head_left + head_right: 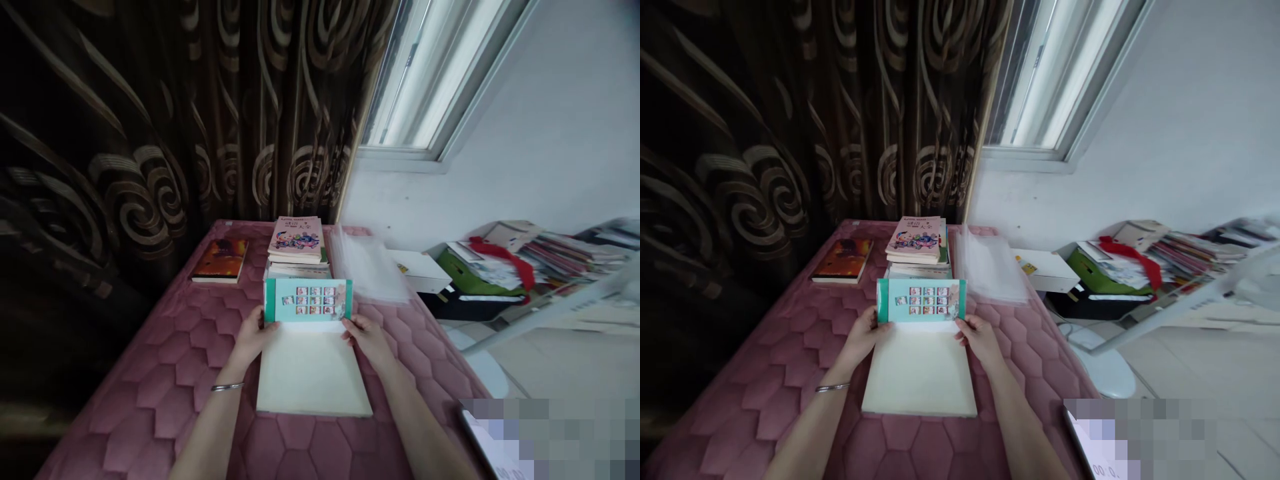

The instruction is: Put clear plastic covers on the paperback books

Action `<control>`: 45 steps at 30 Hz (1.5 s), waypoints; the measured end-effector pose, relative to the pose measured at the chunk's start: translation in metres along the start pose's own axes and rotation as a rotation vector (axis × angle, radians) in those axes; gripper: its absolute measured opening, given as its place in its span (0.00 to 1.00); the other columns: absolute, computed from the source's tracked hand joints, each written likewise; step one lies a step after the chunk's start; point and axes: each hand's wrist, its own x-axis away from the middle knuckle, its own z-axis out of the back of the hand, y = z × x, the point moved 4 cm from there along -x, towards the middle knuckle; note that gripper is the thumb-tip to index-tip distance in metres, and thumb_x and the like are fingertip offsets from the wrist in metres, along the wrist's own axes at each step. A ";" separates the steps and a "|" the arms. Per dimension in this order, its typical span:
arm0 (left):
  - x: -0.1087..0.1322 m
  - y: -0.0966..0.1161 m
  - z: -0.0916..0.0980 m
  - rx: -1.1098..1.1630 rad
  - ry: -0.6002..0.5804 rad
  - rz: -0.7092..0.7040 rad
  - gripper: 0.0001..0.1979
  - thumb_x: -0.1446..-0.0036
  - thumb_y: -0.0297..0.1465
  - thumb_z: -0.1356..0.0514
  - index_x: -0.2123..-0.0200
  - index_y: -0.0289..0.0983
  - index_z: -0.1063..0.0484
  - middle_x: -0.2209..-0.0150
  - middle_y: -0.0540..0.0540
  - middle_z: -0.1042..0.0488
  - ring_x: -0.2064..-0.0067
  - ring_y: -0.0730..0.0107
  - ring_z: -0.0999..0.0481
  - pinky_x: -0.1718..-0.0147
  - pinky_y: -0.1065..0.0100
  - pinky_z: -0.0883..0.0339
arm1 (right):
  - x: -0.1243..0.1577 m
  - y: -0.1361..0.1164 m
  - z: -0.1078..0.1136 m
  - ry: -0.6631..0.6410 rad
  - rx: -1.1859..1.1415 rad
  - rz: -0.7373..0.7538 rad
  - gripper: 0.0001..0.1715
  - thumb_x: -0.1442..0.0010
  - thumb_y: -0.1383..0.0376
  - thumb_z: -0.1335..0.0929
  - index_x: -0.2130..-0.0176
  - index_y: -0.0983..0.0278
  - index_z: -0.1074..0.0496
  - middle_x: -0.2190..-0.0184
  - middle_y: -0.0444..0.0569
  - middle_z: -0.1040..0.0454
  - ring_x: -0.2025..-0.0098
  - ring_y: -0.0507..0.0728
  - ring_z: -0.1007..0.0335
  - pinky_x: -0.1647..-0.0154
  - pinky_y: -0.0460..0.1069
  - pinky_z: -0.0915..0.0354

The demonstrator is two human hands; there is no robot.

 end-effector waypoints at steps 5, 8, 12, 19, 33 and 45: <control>-0.001 0.005 0.004 -0.019 0.065 -0.011 0.14 0.61 0.30 0.36 0.66 0.37 0.28 0.68 0.49 0.22 0.65 0.66 0.24 0.61 0.67 0.33 | -0.004 0.003 0.004 -0.064 -0.137 -0.089 0.24 0.62 0.49 0.24 0.70 0.64 0.25 0.79 0.43 0.26 0.76 0.53 0.28 0.74 0.47 0.30; -0.004 0.007 0.003 -0.014 0.078 0.001 0.14 0.62 0.28 0.37 0.67 0.37 0.27 0.69 0.50 0.22 0.65 0.67 0.25 0.61 0.67 0.33 | -0.003 -0.004 0.007 -0.103 -0.211 -0.114 0.27 0.66 0.52 0.22 0.67 0.63 0.24 0.76 0.43 0.24 0.75 0.53 0.27 0.71 0.48 0.29; -0.006 0.011 0.003 0.007 0.006 0.030 0.14 0.65 0.27 0.37 0.69 0.36 0.27 0.70 0.50 0.22 0.67 0.67 0.25 0.63 0.67 0.33 | 0.002 -0.013 0.009 -0.121 -0.228 -0.132 0.24 0.69 0.55 0.21 0.72 0.64 0.24 0.75 0.44 0.24 0.73 0.53 0.27 0.69 0.47 0.29; -0.009 0.021 0.010 -0.059 -0.089 0.041 0.10 0.66 0.29 0.34 0.74 0.36 0.24 0.73 0.50 0.22 0.70 0.67 0.26 0.67 0.67 0.33 | 0.009 -0.005 0.010 -0.044 -0.204 -0.088 0.25 0.70 0.52 0.21 0.74 0.65 0.24 0.75 0.45 0.24 0.70 0.55 0.25 0.66 0.49 0.27; 0.007 0.036 0.011 -0.260 -0.131 -0.157 0.04 0.57 0.27 0.38 0.74 0.38 0.24 0.72 0.48 0.22 0.68 0.65 0.25 0.65 0.67 0.33 | 0.011 -0.001 0.020 -0.007 0.060 0.065 0.16 0.62 0.54 0.25 0.75 0.62 0.23 0.76 0.47 0.22 0.71 0.59 0.25 0.65 0.55 0.28; 0.050 0.029 0.003 -1.032 -0.533 -0.547 0.16 0.45 0.19 0.45 0.59 0.43 0.25 0.51 0.47 0.24 0.50 0.65 0.26 0.49 0.65 0.34 | 0.050 -0.008 0.023 -0.196 0.667 0.630 0.20 0.42 0.71 0.38 0.61 0.54 0.21 0.56 0.45 0.21 0.55 0.57 0.26 0.50 0.57 0.31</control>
